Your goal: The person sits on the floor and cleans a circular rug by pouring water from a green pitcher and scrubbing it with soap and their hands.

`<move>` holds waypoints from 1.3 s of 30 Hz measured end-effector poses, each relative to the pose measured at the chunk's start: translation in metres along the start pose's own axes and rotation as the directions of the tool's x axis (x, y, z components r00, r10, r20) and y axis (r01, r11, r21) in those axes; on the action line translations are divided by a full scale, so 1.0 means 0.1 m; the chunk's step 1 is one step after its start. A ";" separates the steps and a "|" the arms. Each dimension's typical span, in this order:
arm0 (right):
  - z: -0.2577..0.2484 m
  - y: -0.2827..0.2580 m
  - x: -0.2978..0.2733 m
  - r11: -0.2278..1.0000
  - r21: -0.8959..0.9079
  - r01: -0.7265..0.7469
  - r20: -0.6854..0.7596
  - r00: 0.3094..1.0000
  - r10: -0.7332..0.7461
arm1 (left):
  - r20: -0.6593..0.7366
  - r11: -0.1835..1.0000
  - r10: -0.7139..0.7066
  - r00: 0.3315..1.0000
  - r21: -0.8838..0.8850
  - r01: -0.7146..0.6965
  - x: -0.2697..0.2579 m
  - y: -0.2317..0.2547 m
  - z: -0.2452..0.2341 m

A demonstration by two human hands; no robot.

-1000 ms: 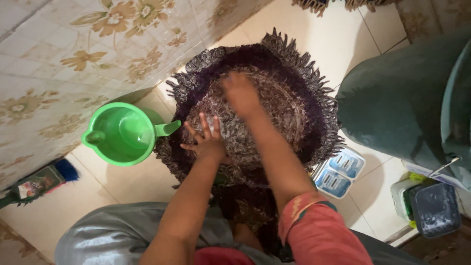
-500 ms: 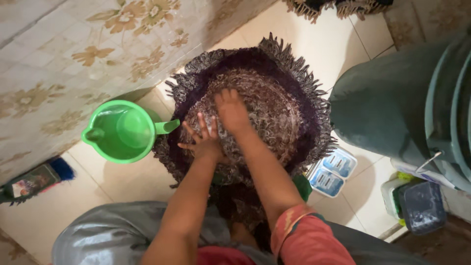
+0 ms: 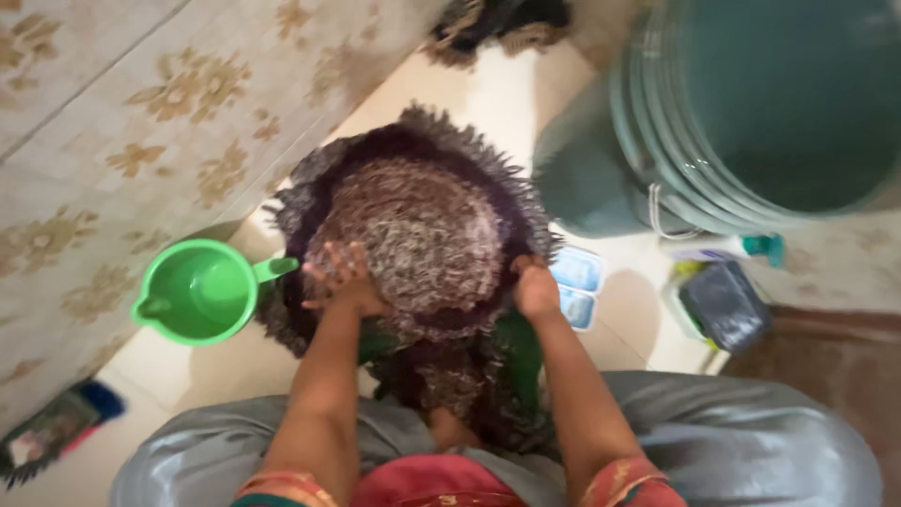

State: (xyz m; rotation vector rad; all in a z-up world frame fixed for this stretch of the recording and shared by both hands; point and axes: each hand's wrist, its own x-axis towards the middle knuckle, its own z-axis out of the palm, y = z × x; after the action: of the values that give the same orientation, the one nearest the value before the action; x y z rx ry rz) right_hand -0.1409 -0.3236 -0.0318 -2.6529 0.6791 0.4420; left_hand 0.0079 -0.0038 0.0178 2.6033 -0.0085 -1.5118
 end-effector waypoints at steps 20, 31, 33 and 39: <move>-1.14 -0.82 -0.51 0.202 0.977 -0.073 0.037 0.984 0.176 | -0.218 0.886 0.428 0.877 0.294 -0.359 0.05 -0.39 1.31; -0.56 -0.14 -0.54 0.230 0.935 -0.269 0.220 0.950 0.220 | -0.361 0.997 0.022 0.932 -0.059 -0.046 0.07 -0.67 1.21; -0.39 0.00 -0.45 0.199 0.939 -0.281 0.232 0.943 0.237 | -0.510 0.992 -0.106 0.853 -0.110 0.058 0.05 -0.85 1.17; 0.16 0.47 -0.23 0.202 0.871 -0.448 0.372 0.869 0.325 | -0.069 0.184 -0.738 0.671 -0.977 0.103 0.17 -1.15 1.21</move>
State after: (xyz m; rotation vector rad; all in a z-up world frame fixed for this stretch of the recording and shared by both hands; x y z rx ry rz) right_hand -0.1876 -0.3460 -0.0494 -1.2503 1.1365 0.1739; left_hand -0.0950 0.0961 -0.0695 1.8359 1.4069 -0.3520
